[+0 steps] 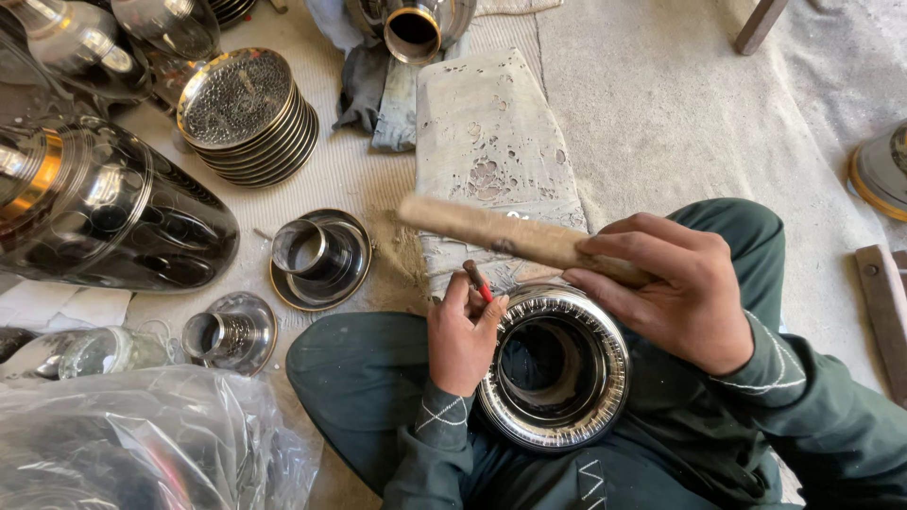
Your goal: The person sits cross-legged on the floor with a brass bowl on their lap and hammers a punch against the bowl's rim, working around the edge to shape the decorative fluted border. They reposition the punch repeatedly and finally lift and turn the bowl to view the worked rim.
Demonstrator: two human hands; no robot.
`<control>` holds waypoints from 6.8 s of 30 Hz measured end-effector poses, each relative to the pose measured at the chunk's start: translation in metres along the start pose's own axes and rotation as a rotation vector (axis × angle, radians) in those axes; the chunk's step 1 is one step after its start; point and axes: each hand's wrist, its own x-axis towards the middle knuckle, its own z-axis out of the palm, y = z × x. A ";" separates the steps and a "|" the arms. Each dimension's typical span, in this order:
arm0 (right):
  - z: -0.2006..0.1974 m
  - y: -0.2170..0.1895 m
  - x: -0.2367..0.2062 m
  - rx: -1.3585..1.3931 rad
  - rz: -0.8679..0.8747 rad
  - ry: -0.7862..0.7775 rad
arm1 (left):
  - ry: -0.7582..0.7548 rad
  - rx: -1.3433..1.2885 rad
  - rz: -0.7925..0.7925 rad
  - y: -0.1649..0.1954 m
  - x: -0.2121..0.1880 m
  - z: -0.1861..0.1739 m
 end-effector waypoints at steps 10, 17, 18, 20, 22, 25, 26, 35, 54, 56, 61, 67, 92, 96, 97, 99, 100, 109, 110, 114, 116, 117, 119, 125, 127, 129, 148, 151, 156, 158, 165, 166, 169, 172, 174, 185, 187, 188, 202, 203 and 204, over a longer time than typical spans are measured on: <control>0.001 -0.002 -0.017 -0.063 0.053 -0.109 | 0.022 0.061 0.047 -0.005 -0.008 0.003; 0.003 -0.003 -0.032 -0.081 0.007 0.024 | -0.009 0.105 0.098 -0.009 -0.006 0.002; 0.003 -0.002 -0.035 -0.099 0.009 0.044 | -0.023 0.116 0.085 -0.009 -0.006 0.002; 0.004 -0.002 -0.040 -0.091 -0.005 0.138 | -0.041 0.080 0.098 -0.009 -0.004 0.002; 0.005 0.000 -0.045 -0.083 0.061 0.113 | -0.062 0.050 0.083 -0.010 -0.005 0.001; 0.002 0.007 -0.050 -0.102 0.163 0.023 | -0.035 -0.044 0.050 -0.011 -0.006 0.000; -0.001 0.009 -0.050 -0.115 0.138 0.060 | 0.015 -0.114 0.032 -0.012 -0.005 -0.001; 0.000 0.017 -0.040 -0.012 0.221 0.056 | -0.104 -0.231 -0.137 -0.014 0.000 -0.013; 0.004 -0.010 0.005 -0.118 0.073 -0.233 | 0.066 -0.073 -0.069 -0.007 -0.013 -0.007; 0.005 -0.013 0.004 -0.015 0.010 -0.108 | 0.073 -0.114 -0.060 -0.007 -0.013 -0.007; 0.004 -0.018 0.004 -0.113 -0.002 -0.196 | 0.105 -0.040 -0.072 -0.008 -0.018 -0.006; 0.003 -0.023 -0.001 -0.090 -0.068 -0.157 | 0.138 -0.039 -0.011 -0.013 -0.024 -0.002; 0.008 -0.014 -0.032 -0.050 -0.081 0.026 | 0.076 0.023 0.055 -0.016 -0.026 0.000; 0.011 -0.009 -0.040 -0.027 -0.069 0.029 | 0.057 0.191 0.221 -0.015 -0.027 -0.001; 0.012 -0.008 -0.042 -0.043 -0.063 0.061 | 0.047 0.166 0.186 -0.015 -0.026 -0.001; 0.012 -0.006 -0.048 -0.066 -0.043 0.111 | 0.026 0.117 0.098 -0.014 -0.026 -0.001; 0.012 -0.005 -0.050 -0.042 0.006 0.070 | 0.040 0.074 0.072 -0.013 -0.027 -0.002; 0.004 0.006 -0.050 -0.026 0.179 0.053 | 0.078 -0.224 -0.094 -0.019 -0.034 -0.020; 0.005 0.008 -0.048 -0.022 0.167 0.044 | 0.078 -0.245 -0.111 -0.020 -0.032 -0.019; 0.007 0.009 -0.038 0.017 0.143 0.022 | 0.071 -0.259 -0.122 -0.017 -0.028 -0.017; 0.008 0.008 -0.032 0.013 0.130 0.022 | 0.070 -0.220 -0.137 -0.014 -0.028 -0.017; 0.009 0.006 -0.028 0.013 0.122 0.022 | 0.071 -0.200 -0.144 -0.013 -0.027 -0.018; 0.009 0.002 -0.022 0.025 0.095 0.014 | 0.101 -0.273 -0.168 -0.013 -0.028 -0.017; 0.007 -0.007 -0.001 -0.057 0.031 -0.178 | 0.099 -0.231 -0.098 -0.018 -0.027 -0.015; 0.009 -0.009 0.005 -0.049 0.012 -0.171 | 0.091 -0.226 -0.100 -0.019 -0.026 -0.015; 0.013 -0.011 0.009 0.061 0.004 -0.100 | 0.100 -0.239 -0.114 -0.020 -0.026 -0.015; 0.016 -0.030 0.019 -0.068 -0.136 -0.209 | 0.172 -0.203 -0.034 -0.019 -0.035 -0.011; 0.016 -0.034 0.016 -0.094 -0.174 -0.220 | 0.188 -0.198 -0.036 -0.022 -0.038 -0.009; 0.015 -0.039 0.011 -0.080 -0.228 -0.157 | 0.202 -0.119 -0.015 -0.027 -0.041 -0.007; 0.014 -0.039 0.009 -0.124 -0.251 -0.188 | 0.199 -0.123 -0.009 -0.029 -0.042 -0.006; 0.014 -0.038 0.000 -0.140 -0.260 -0.213 | 0.199 -0.020 0.000 -0.033 -0.045 -0.004; 0.013 -0.038 -0.003 -0.106 -0.255 -0.153 | 0.195 -0.035 0.000 -0.033 -0.046 -0.004; 0.013 -0.036 -0.006 -0.068 -0.222 -0.114 | 0.185 -0.064 -0.008 -0.030 -0.046 -0.004; 0.012 -0.032 -0.009 -0.111 -0.194 -0.183 | 0.169 -0.053 -0.011 -0.025 -0.044 -0.006; 0.011 -0.031 -0.012 -0.101 -0.249 -0.023 | 0.167 -0.057 0.020 -0.021 -0.042 -0.006; 0.012 -0.025 -0.031 -0.095 -0.069 -0.044 | 0.101 -0.052 -0.035 -0.017 -0.042 -0.007; 0.009 -0.023 -0.034 -0.115 -0.028 -0.071 | 0.141 -0.105 -0.041 -0.019 -0.045 -0.007; 0.007 -0.022 -0.035 -0.115 -0.026 -0.030 | 0.189 -0.139 -0.032 -0.020 -0.045 -0.009; 0.007 -0.024 -0.009 -0.079 -0.022 -0.100 | 0.046 -0.245 -0.123 -0.022 -0.039 -0.020; 0.007 -0.024 -0.005 -0.122 -0.004 -0.190 | 0.038 -0.229 -0.120 -0.022 -0.038 -0.020; 0.006 -0.023 -0.002 -0.166 0.014 -0.280 | 0.031 -0.213 -0.115 -0.022 -0.037 -0.021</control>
